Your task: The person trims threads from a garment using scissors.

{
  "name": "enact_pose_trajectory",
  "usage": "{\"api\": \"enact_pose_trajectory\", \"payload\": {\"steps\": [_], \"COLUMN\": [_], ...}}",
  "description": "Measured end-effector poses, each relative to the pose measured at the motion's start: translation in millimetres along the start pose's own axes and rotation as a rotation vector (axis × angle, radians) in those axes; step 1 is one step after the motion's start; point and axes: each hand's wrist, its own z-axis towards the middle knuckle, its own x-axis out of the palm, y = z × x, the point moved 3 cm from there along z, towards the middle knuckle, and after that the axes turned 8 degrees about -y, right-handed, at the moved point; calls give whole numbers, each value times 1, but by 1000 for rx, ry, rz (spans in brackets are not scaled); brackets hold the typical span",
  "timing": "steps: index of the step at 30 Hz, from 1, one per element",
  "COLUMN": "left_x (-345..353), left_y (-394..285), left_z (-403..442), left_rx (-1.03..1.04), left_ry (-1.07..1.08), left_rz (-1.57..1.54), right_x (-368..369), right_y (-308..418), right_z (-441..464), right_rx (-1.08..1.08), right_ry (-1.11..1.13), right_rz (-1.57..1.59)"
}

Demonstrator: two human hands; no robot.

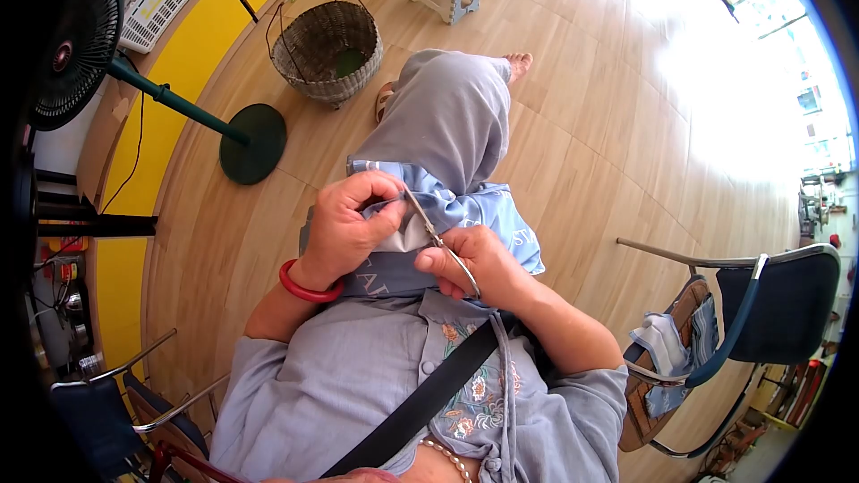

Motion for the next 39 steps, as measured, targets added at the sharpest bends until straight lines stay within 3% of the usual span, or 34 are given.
{"api": "enact_pose_trajectory", "payload": {"steps": [2, 8, 10, 12, 14, 20, 25, 31, 39], "left_x": [3, 1, 0, 3, 3, -1, -17, -18, -8], "left_y": [-1, -3, -5, -7, -8, -10, -6, -3, -11], "left_z": [-1, 0, 1, 1, 0, -1, 2, 0, -2], "left_rx": [93, 88, 104, 126, 146, 177, 206, 82, -2], "left_ry": [28, 6, 20, 39, 47, -25, -129, -63, -41], "left_rz": [25, -12, -3, 2, 2, 29, 68, -14, 7], "right_x": [0, -14, -21, -22, -22, -12, -20, -16, -13], "right_y": [5, 23, 42, 50, 53, 42, 31, 30, 25], "right_z": [-3, -21, -26, -18, -2, 25, 29, 23, 24], "right_rx": [0, -139, -474, -479, -733, -481, -351, -312, -337], "right_ry": [-40, -129, -350, -467, -579, -396, -366, -299, -306], "right_rz": [-6, 93, -224, -347, -402, -373, -89, 99, 17]}}
